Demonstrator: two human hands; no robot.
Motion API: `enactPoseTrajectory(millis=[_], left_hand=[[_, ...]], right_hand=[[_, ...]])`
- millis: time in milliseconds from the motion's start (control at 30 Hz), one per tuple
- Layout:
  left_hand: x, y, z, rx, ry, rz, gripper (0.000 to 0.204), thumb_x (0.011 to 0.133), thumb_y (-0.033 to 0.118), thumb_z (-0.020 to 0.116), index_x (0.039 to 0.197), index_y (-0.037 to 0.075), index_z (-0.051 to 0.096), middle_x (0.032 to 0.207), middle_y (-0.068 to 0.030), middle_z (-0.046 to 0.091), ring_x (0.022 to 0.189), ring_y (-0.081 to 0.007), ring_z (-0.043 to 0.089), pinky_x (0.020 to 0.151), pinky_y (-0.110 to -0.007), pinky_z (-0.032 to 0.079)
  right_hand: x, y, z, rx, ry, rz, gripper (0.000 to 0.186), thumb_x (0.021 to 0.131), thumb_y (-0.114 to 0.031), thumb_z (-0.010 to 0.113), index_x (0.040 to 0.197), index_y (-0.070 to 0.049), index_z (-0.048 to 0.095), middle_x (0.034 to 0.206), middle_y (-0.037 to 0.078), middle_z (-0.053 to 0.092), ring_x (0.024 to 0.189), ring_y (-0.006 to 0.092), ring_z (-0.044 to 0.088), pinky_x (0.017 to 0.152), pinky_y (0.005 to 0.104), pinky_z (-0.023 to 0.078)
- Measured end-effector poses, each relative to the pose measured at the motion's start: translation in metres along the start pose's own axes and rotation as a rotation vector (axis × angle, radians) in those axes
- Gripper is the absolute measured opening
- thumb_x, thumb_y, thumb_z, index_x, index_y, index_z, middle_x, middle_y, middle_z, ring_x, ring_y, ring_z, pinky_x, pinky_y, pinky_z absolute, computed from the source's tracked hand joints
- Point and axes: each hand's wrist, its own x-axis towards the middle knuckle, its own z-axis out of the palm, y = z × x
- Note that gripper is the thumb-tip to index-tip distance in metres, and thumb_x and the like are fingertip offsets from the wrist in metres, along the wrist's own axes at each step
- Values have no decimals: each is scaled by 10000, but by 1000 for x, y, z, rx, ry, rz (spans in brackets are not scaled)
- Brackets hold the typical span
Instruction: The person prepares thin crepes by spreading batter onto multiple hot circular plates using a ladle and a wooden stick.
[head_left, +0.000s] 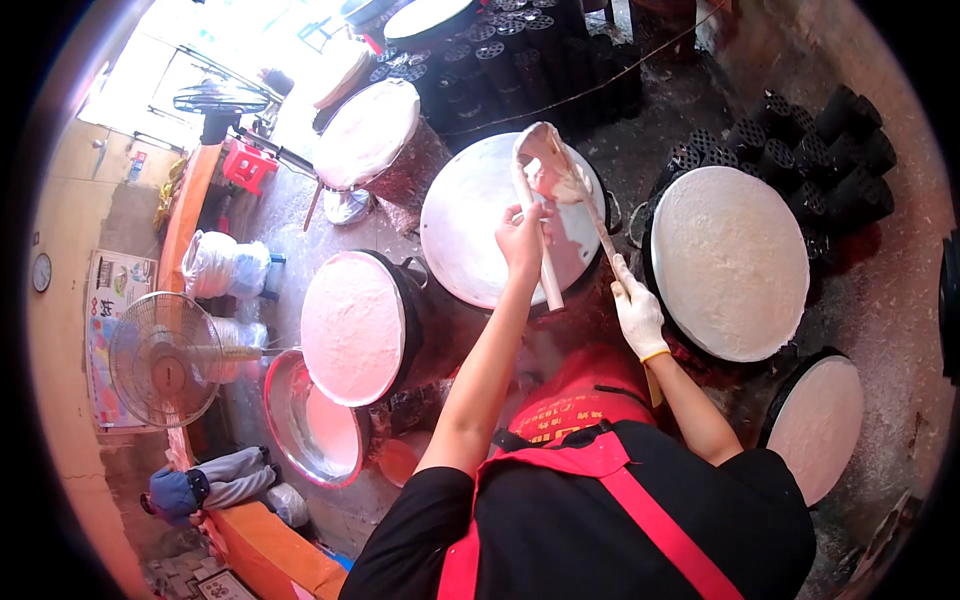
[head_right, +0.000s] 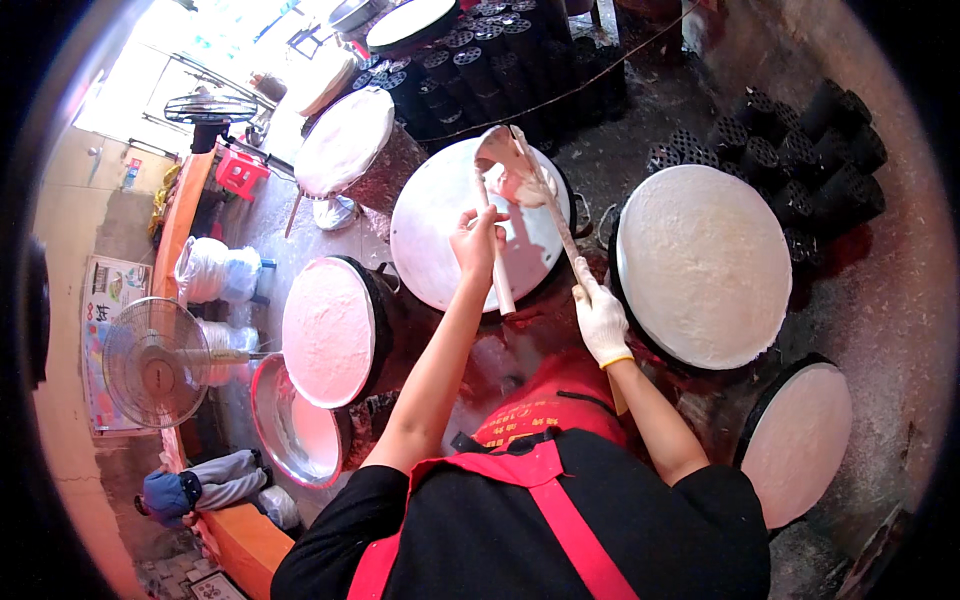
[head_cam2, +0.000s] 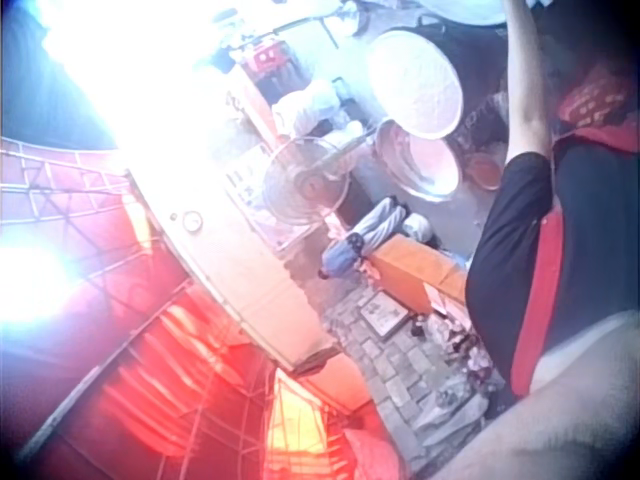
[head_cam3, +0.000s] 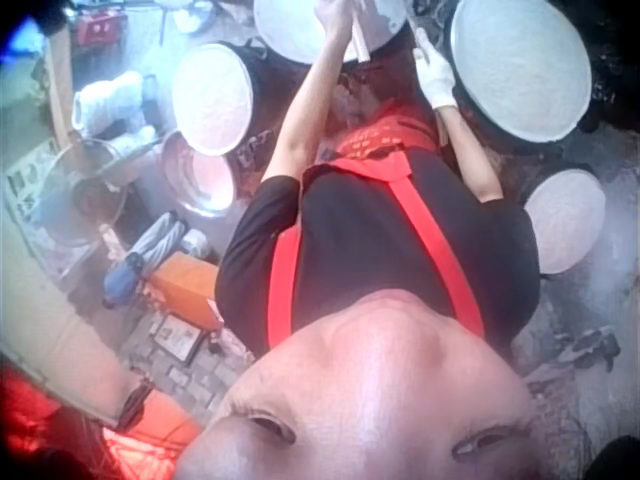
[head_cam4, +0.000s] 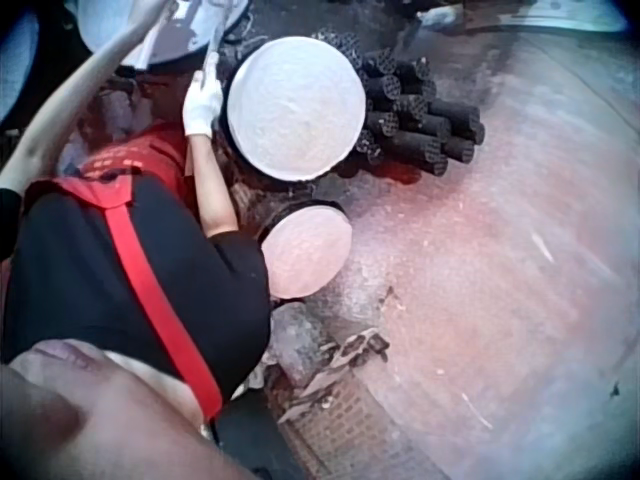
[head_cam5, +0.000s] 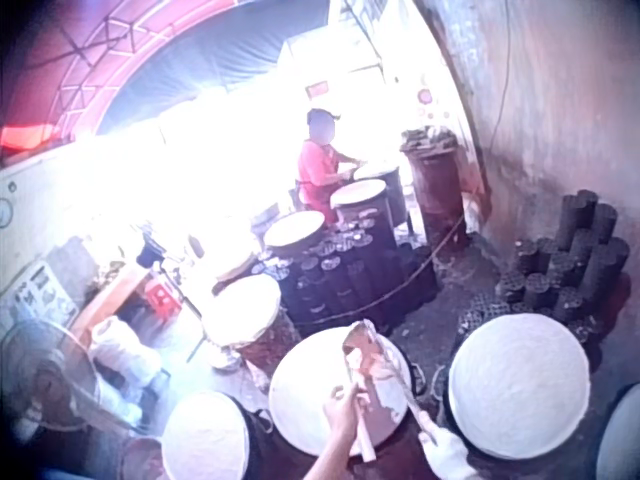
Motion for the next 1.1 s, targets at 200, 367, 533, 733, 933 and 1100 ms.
enactPoseTrajectory(millis=[200,367,533,733,933,1100], left_hand=[[14,51,-5,-206,-180,81,306,921,207,552,1057,-67,532,856,-175,666,535,-98,514,476,-207,406],[4,115,-21,-672,-619,-403,401,1024,273,331,1260,-44,400,775,-39,508,511,-70,364,431,-176,341],[-15,89,-96,-529,-614,-590,367,1023,313,346,1167,-8,450,642,46,327,436,-28,280,349,-171,252],[-73,47,-129,285,-241,-327,193,931,191,550,873,26,470,537,47,349,370,-71,334,332,-224,253],[-87,33,-180,-81,-379,-724,173,904,136,566,786,53,470,584,44,400,436,-49,376,368,-194,277],[-139,50,-186,42,-259,-425,153,912,141,573,843,37,485,592,13,428,441,-74,412,375,-202,305]], right_hand=[[43,-38,14,-152,-58,235,480,923,-257,494,1385,-348,403,834,224,606,764,413,592,706,470,467],[55,-53,14,935,-192,539,399,968,-211,472,1339,-356,479,602,-65,374,357,32,279,307,201,252],[-4,-42,39,1199,-32,541,427,969,-192,458,1362,-359,443,578,-31,385,336,72,314,288,245,280],[27,-91,96,959,114,537,429,955,-217,510,1357,-358,459,574,-48,385,356,66,341,311,243,308],[65,-112,85,968,-146,526,397,938,-202,527,1331,-260,514,560,-34,397,355,70,340,318,237,276],[-5,-85,68,903,148,535,371,954,-201,501,1303,-324,529,551,-67,358,338,56,295,293,233,262]])
